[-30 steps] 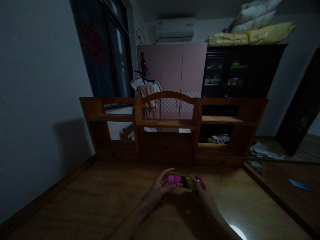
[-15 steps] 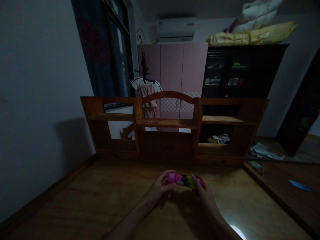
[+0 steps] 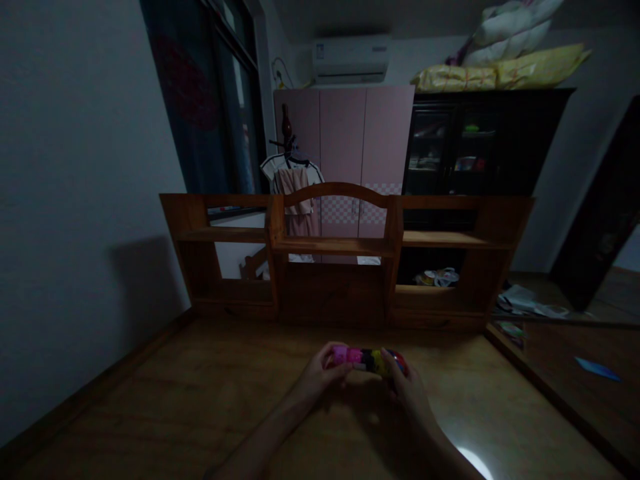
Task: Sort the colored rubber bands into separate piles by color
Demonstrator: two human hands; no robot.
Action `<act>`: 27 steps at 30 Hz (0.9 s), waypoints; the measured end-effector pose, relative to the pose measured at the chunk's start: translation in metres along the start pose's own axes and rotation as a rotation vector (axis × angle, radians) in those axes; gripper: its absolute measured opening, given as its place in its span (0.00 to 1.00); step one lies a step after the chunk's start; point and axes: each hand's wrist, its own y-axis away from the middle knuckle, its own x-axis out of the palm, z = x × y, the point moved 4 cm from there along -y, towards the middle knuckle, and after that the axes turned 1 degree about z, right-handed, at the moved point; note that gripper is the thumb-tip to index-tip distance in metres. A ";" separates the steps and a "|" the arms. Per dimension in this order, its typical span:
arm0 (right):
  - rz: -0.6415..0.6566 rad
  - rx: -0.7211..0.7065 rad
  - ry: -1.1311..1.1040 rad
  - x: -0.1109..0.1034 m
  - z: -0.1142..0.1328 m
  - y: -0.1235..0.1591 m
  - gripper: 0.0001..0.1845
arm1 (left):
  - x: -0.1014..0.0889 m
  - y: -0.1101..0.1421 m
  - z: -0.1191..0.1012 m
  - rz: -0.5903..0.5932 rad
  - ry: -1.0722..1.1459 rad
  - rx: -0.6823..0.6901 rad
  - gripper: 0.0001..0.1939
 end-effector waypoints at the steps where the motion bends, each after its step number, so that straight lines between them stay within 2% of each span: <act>1: -0.007 0.025 -0.018 0.000 -0.001 -0.001 0.33 | -0.001 0.000 0.000 0.000 0.004 0.004 0.24; 6: 0.012 0.102 -0.107 0.003 -0.012 -0.003 0.36 | -0.011 -0.005 0.007 -0.039 -0.028 -0.018 0.19; 11: 0.050 0.050 -0.077 0.004 -0.013 -0.003 0.32 | -0.016 -0.009 0.017 -0.110 -0.016 -0.081 0.21; 16: 0.087 -0.058 -0.016 0.008 -0.014 -0.001 0.28 | -0.019 -0.004 0.028 -0.167 -0.008 -0.226 0.26; 20: 0.057 -0.096 0.018 0.007 -0.015 -0.001 0.26 | -0.027 0.002 0.032 -0.280 0.102 -0.371 0.29; 23: 0.062 -0.045 -0.072 0.006 -0.015 -0.002 0.27 | -0.031 0.001 0.032 -0.318 0.232 -0.415 0.29; 27: 0.051 0.131 -0.242 0.007 -0.022 -0.004 0.29 | -0.031 -0.007 0.030 -0.277 0.338 -0.325 0.27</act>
